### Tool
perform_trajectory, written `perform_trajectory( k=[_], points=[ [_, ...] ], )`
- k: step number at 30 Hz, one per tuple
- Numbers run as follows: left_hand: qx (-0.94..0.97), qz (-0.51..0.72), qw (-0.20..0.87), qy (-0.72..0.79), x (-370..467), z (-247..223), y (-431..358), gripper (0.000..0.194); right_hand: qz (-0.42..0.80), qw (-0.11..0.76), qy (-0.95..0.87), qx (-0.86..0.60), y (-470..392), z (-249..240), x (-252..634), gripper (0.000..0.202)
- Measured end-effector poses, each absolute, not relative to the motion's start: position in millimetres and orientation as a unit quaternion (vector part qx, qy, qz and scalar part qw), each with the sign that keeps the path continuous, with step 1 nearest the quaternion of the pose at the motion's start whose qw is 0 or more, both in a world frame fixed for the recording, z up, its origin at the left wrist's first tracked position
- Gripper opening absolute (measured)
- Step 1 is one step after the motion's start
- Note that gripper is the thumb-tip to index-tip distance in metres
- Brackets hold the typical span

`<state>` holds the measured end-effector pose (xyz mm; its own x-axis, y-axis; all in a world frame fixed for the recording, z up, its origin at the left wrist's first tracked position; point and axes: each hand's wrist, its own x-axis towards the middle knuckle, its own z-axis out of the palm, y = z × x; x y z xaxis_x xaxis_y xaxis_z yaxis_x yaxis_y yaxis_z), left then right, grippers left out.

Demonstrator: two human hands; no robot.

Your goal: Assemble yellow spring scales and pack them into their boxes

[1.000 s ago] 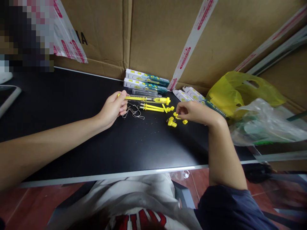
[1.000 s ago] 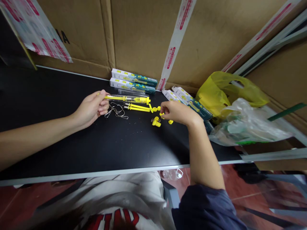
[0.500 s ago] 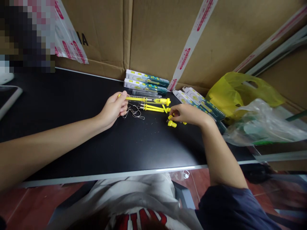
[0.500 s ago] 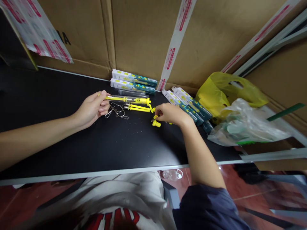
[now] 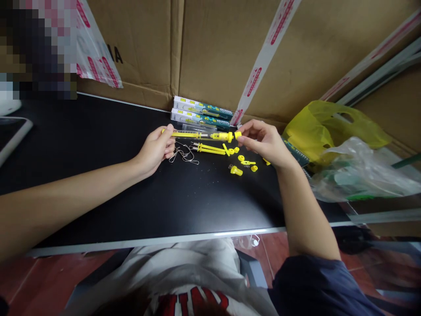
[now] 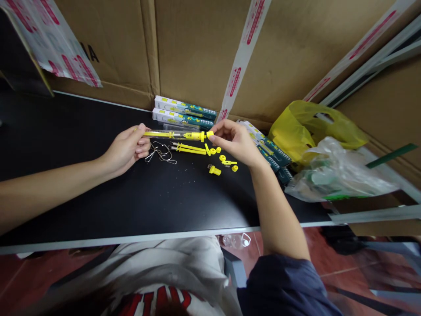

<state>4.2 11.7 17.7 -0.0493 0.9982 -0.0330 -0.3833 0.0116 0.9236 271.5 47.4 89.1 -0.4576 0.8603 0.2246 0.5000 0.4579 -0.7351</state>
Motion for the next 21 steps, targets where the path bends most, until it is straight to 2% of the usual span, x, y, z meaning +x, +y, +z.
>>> perform_trajectory(
  k=[14,21],
  points=[
    [0.358,0.598,0.589,0.408,5.1,20.4,9.7,0.022,0.284,0.31,-0.798,-0.431,45.2,88.3,262.4,0.04],
    [0.355,0.599,0.587,0.413,5.9,21.7,9.6,0.021,0.29,0.306,-0.802,-0.424,45.9,87.7,263.8,0.037]
  ],
)
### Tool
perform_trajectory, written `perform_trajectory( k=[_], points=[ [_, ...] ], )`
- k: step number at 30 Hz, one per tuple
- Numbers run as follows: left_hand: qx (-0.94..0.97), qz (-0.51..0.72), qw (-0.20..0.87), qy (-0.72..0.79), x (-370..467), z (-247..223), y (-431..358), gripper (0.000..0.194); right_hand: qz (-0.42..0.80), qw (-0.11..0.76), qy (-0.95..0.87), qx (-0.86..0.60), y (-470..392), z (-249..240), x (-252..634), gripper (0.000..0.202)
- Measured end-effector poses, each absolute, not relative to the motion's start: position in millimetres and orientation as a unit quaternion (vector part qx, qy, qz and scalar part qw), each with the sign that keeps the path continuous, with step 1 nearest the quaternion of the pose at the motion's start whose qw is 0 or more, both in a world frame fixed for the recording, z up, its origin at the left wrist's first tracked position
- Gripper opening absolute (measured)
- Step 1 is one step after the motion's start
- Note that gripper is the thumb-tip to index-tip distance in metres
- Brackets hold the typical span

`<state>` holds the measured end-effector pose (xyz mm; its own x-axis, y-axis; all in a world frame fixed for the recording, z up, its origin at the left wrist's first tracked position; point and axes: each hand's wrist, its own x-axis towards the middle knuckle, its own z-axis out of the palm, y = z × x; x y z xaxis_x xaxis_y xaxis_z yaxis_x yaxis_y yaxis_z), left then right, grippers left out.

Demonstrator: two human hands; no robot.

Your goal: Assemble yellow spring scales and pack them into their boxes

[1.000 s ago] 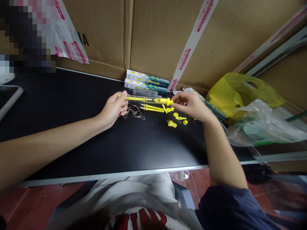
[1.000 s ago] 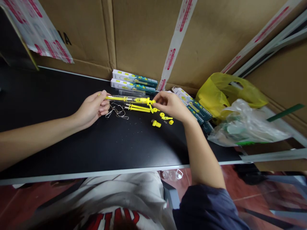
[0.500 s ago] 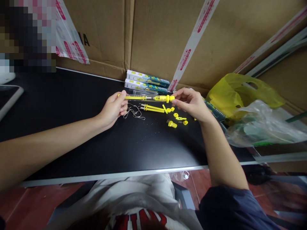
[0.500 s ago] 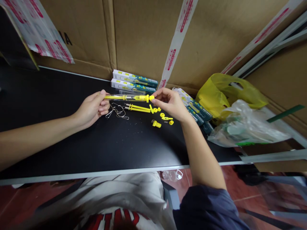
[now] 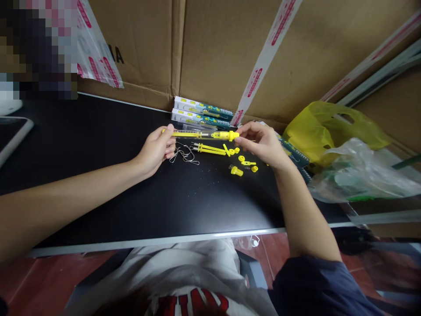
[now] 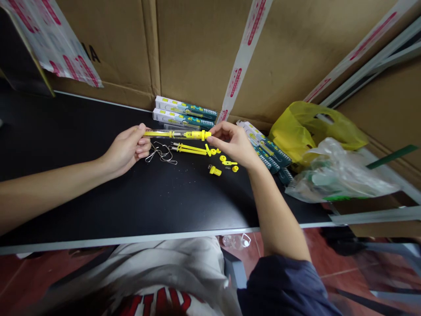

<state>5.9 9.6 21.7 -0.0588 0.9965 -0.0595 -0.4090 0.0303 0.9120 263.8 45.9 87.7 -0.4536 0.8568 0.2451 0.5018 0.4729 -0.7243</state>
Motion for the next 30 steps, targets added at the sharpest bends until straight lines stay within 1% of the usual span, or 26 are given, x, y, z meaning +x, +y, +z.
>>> perform_trajectory(
  k=[5,13,19,24,26,30],
  points=[
    [0.364,0.599,0.583,0.412,5.3,19.9,10.4,0.021,0.299,0.297,-0.808,-0.412,47.8,85.3,265.3,0.035],
    [0.368,0.599,0.582,0.408,5.2,19.8,9.9,0.021,0.27,0.258,-0.826,-0.422,47.9,85.2,265.4,0.047],
    [0.366,0.599,0.583,0.409,5.7,20.2,9.9,0.02,0.314,0.273,-0.81,-0.412,49.1,83.0,267.4,0.037],
    [0.37,0.597,0.582,0.41,4.8,19.1,11.1,0.019,0.34,0.285,-0.811,-0.382,50.7,78.5,267.2,0.034],
    [0.371,0.596,0.583,0.41,5.0,19.8,11.1,0.019,0.329,0.274,-0.817,-0.385,50.9,77.8,267.0,0.037],
    [0.37,0.595,0.583,0.412,5.8,21.4,10.4,0.019,0.287,0.254,-0.837,-0.391,50.6,78.1,266.9,0.051]
  ],
)
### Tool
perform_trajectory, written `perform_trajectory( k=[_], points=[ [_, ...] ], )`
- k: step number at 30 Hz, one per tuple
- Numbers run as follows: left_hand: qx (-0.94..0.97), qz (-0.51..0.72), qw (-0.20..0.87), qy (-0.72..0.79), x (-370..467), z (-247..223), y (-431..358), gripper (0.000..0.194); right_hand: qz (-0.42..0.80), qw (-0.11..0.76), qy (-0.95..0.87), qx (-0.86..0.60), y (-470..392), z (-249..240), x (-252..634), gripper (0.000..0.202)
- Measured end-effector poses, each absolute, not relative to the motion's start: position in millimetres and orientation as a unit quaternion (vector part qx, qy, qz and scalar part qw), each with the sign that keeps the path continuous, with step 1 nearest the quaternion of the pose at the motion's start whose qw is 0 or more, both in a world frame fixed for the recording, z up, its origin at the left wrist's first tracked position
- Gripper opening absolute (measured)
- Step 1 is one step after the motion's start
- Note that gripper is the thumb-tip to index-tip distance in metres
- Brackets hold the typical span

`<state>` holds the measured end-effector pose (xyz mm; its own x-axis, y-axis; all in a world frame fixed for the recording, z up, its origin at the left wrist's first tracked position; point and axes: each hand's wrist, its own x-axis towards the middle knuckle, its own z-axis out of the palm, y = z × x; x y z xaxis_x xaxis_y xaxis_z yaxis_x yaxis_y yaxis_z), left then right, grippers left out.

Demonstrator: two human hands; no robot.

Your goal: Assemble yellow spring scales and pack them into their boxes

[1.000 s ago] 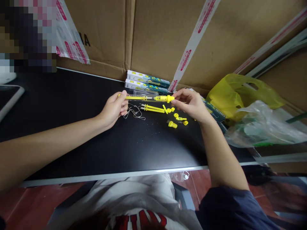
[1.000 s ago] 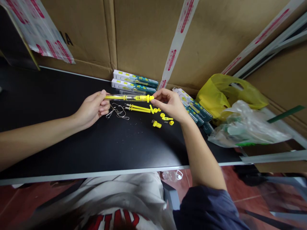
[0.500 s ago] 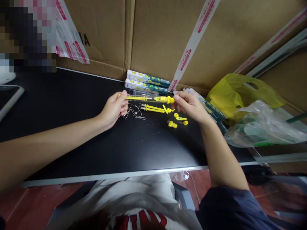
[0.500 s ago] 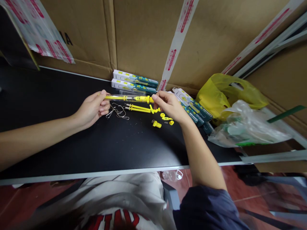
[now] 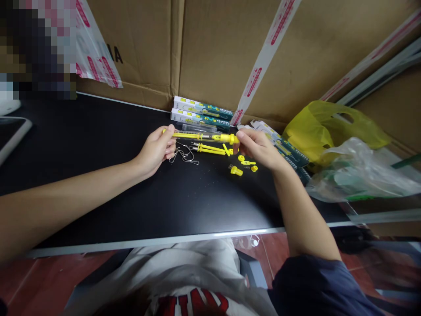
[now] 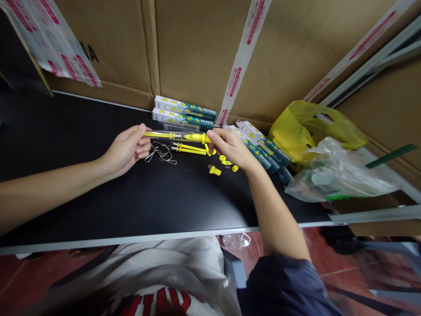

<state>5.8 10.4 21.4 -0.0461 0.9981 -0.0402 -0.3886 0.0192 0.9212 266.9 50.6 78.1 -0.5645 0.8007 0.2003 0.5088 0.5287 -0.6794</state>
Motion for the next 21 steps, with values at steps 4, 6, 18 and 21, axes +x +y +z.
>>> perform_trajectory(
  k=[4,6,18,21],
  points=[
    [0.373,0.599,0.58,0.408,5.6,20.3,10.3,0.02,0.32,0.273,-0.825,-0.379,49.7,78.2,267.0,0.039],
    [0.374,0.6,0.578,0.407,5.3,19.2,10.5,0.02,0.35,0.279,-0.816,-0.367,49.3,77.8,266.8,0.031],
    [0.371,0.598,0.58,0.411,6.1,20.1,10.5,0.02,0.325,0.263,-0.819,-0.394,50.1,76.0,266.0,0.041],
    [0.371,0.599,0.58,0.408,6.1,19.6,10.4,0.02,0.357,0.271,-0.807,-0.385,49.6,75.7,267.0,0.025]
  ],
)
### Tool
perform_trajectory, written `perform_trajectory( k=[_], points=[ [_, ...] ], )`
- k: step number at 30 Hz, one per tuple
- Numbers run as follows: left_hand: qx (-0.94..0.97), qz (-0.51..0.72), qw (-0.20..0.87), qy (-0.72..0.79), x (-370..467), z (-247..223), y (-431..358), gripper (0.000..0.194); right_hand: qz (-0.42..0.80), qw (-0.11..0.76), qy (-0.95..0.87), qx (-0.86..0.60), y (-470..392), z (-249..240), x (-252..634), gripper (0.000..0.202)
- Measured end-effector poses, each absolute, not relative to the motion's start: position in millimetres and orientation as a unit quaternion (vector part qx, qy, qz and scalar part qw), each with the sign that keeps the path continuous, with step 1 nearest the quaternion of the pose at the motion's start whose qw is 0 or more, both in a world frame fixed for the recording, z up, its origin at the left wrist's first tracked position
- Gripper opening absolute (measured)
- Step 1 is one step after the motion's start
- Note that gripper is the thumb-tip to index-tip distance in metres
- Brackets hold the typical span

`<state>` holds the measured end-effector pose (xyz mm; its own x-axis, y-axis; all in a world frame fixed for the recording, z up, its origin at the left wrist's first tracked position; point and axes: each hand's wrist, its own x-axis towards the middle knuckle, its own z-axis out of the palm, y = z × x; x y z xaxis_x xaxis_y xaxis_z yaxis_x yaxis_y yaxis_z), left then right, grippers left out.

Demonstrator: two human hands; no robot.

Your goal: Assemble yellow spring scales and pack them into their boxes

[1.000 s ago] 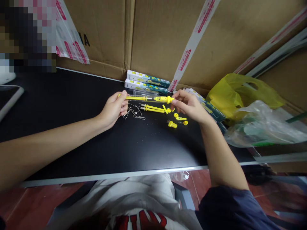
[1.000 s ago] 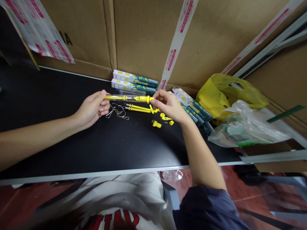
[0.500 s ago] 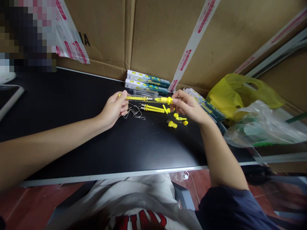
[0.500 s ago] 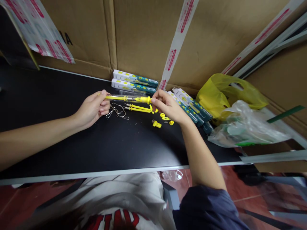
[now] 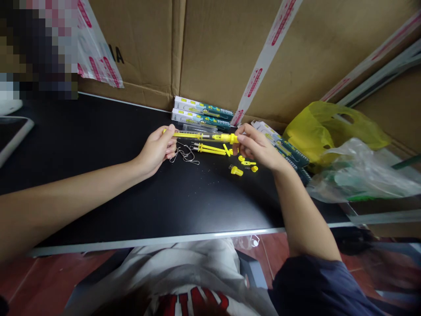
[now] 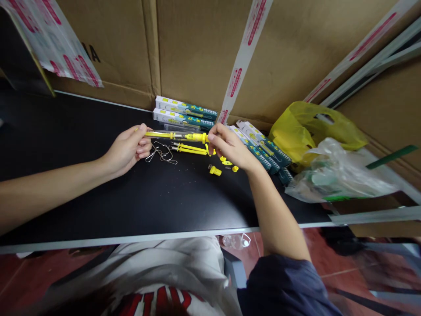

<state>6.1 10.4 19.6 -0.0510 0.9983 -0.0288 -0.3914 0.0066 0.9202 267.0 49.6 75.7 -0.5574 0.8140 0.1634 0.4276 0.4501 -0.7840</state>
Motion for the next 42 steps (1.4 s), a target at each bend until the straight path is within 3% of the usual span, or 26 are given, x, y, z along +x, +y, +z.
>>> perform_trajectory(
  k=[3,10,19,26,33,42],
  points=[
    [0.371,0.596,0.583,0.409,6.0,19.6,10.1,0.02,0.371,0.267,-0.806,-0.375,49.0,75.3,266.3,0.023],
    [0.371,0.594,0.584,0.41,5.6,20.3,9.8,0.02,0.317,0.259,-0.821,-0.398,49.3,74.6,263.7,0.041],
    [0.373,0.6,0.58,0.406,6.0,19.0,10.4,0.021,0.378,0.259,-0.807,-0.374,48.7,73.7,266.3,0.021],
    [0.371,0.602,0.582,0.402,5.8,17.3,11.3,0.022,0.328,0.242,-0.819,-0.405,47.8,74.3,263.0,0.045],
    [0.373,0.604,0.579,0.4,5.0,16.0,11.3,0.02,0.384,0.26,-0.798,-0.383,48.6,72.5,265.0,0.016],
    [0.375,0.609,0.58,0.391,6.4,13.0,11.9,0.024,0.364,0.249,-0.814,-0.378,45.8,73.5,264.4,0.014]
  ],
)
